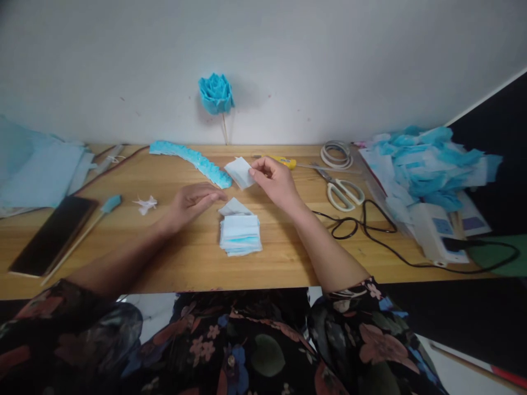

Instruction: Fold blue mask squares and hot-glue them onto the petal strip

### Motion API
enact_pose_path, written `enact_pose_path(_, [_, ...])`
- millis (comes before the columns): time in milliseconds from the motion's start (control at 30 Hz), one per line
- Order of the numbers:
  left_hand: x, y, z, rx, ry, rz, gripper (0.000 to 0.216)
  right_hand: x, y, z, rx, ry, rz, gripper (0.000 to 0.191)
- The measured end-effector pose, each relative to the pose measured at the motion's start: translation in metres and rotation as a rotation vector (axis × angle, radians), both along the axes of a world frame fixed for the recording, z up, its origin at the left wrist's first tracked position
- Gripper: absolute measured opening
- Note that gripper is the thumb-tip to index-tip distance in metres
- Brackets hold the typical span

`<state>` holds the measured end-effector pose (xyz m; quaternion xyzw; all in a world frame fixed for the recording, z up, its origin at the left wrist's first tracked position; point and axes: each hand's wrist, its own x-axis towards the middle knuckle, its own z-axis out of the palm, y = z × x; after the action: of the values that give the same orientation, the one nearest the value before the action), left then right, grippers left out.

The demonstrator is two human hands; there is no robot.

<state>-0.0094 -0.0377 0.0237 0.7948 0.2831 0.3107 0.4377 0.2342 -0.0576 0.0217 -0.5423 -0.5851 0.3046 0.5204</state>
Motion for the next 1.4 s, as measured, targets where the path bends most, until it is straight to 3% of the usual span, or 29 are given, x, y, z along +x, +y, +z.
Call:
enact_pose_path(133, [0.004, -0.005, 0.003, -0.350, -0.113, 0.033, 0.047, -0.024, -0.015, 0.004, 0.198, -0.248, -0.005, 0.007])
enact_pose_path(267, [0.007, 0.002, -0.009, -0.491, -0.226, 0.017, 0.047, -0.036, -0.021, 0.001, 0.456, -0.535, 0.209, 0.015])
enact_pose_path(367, [0.009, 0.008, -0.019, -0.584, -0.381, 0.067, 0.043, -0.036, -0.020, 0.000, 0.513, -0.586, 0.274, 0.019])
enact_pose_path(600, [0.010, 0.007, -0.026, -0.636, -0.447, 0.046, 0.043, -0.028, -0.020, 0.006, 0.377, -0.421, 0.052, 0.021])
enact_pose_path(733, [0.009, 0.008, -0.025, -0.624, -0.409, 0.038, 0.039, -0.029, -0.022, 0.005, 0.293, -0.383, 0.060, 0.022])
enact_pose_path(967, [0.009, 0.008, -0.022, -0.671, -0.375, 0.096, 0.048, -0.037, -0.026, 0.004, 0.365, -0.446, 0.136, 0.026])
enact_pose_path(1100, [0.009, 0.008, -0.022, -0.666, -0.378, 0.164, 0.043, -0.039, -0.026, 0.001, 0.353, -0.396, 0.200, 0.025])
enact_pose_path(1300, [0.009, 0.010, -0.026, -0.651, -0.397, 0.195, 0.040, -0.030, -0.019, -0.003, 0.186, -0.058, -0.012, 0.025])
enact_pose_path(1400, [0.009, 0.009, -0.025, -0.642, -0.388, 0.163, 0.040, -0.024, -0.013, -0.005, 0.128, -0.010, -0.025, 0.027])
